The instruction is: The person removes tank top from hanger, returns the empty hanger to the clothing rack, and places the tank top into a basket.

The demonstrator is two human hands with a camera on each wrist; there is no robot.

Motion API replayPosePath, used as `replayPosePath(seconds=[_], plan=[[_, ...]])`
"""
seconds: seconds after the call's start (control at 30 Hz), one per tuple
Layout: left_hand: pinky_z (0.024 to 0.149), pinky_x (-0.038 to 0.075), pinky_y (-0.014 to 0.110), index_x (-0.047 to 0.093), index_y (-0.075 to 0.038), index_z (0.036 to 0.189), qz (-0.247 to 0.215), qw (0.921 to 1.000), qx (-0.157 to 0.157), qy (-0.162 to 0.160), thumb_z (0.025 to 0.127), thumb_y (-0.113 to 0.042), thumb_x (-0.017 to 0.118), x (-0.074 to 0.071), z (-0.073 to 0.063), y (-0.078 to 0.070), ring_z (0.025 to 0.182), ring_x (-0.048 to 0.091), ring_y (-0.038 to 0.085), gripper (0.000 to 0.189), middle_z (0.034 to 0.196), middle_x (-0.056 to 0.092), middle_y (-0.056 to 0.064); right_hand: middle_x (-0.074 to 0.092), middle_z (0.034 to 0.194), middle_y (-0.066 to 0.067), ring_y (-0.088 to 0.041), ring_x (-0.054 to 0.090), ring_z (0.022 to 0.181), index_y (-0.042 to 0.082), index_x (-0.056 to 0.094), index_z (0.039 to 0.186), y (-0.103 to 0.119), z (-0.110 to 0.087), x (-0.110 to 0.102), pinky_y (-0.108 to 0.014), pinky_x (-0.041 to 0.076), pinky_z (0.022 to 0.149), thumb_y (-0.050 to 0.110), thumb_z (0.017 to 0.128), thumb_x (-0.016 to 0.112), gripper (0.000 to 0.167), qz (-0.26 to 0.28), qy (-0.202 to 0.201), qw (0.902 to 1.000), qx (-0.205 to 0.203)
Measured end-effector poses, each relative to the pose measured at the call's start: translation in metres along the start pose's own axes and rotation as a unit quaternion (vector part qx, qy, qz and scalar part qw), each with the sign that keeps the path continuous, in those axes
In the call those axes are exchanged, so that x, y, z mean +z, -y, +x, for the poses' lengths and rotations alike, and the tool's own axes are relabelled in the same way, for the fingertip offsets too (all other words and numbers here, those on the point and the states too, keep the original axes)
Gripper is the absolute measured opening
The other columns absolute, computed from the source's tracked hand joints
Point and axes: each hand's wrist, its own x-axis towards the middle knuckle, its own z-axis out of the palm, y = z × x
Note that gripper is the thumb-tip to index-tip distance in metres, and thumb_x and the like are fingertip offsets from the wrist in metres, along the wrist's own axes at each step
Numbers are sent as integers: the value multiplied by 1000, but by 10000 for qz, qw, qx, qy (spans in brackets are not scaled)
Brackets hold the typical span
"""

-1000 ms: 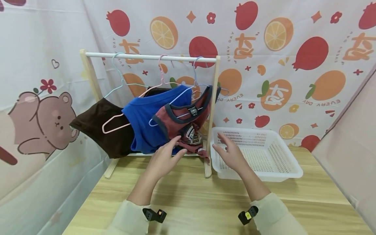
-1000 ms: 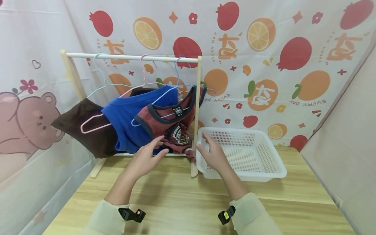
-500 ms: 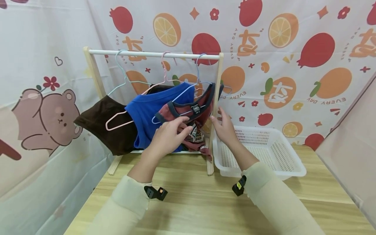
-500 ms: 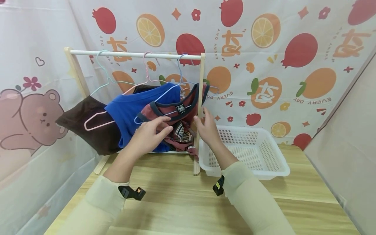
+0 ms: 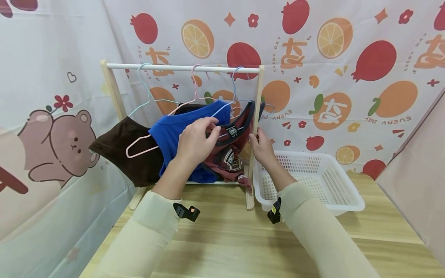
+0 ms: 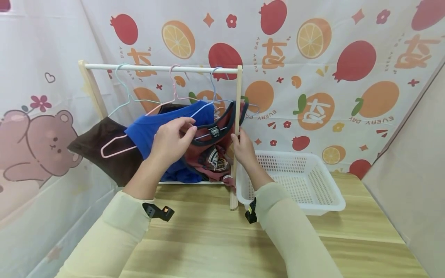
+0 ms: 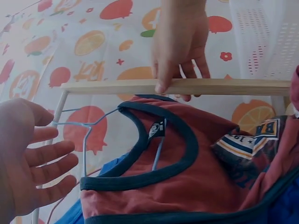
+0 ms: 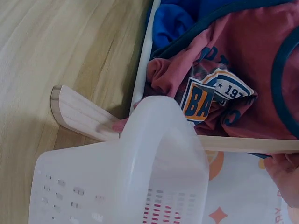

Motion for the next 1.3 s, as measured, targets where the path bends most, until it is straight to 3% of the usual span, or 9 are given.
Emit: replayPosePath(seconds=[0.17,0.27,0.43,0.53,0.8,1.1,1.3], plan=[[92,50,50,61,-14,131,219,9996,16,-157,99,-34,57,3,15,-3,116,57,26,38,126,62,8,61,123,-19,-32,60,110,6,45,141,-3,2,-3,-48,49,93,28,105,45,42,-5,-48,10000,-14],[99,46,52,56,-14,136,534,9981,-207,-233,98,-38,57,6,22,-2,125,52,30,44,135,57,11,62,117,-20,-32,60,106,6,48,138,-4,5,-4,-47,50,91,27,105,47,40,-67,1,10000,-43],[99,44,56,48,-16,143,855,9935,-745,-111,97,-44,58,15,31,6,128,49,34,55,141,51,14,63,114,-17,-31,61,103,6,49,139,-8,9,-2,-46,50,91,29,105,48,41,-217,72,9997,-54],[98,44,60,44,-16,146,834,9925,-891,85,97,-46,57,22,37,11,130,48,35,58,144,49,15,63,114,-16,-30,61,103,8,48,140,-8,10,-2,-46,50,91,30,105,48,42,-287,59,9996,-49],[100,43,61,40,-16,148,920,9906,-947,348,97,-51,54,42,54,13,130,48,35,63,145,48,15,63,114,-14,-28,61,105,13,46,142,-8,8,-4,-45,50,93,32,105,46,42,-293,111,9994,110],[100,44,59,38,-13,148,1232,9874,-890,431,97,-53,52,47,69,3,128,49,35,66,140,52,17,62,121,-14,-28,60,108,12,45,143,-8,8,-4,-46,50,94,33,105,46,43,-192,173,9996,100],[99,46,58,36,-14,149,1353,9852,-840,633,99,-53,48,49,80,-2,126,50,35,65,140,52,17,63,117,-14,-28,61,106,13,44,145,-9,8,-3,-46,51,93,33,105,46,45,-211,164,9996,133]])
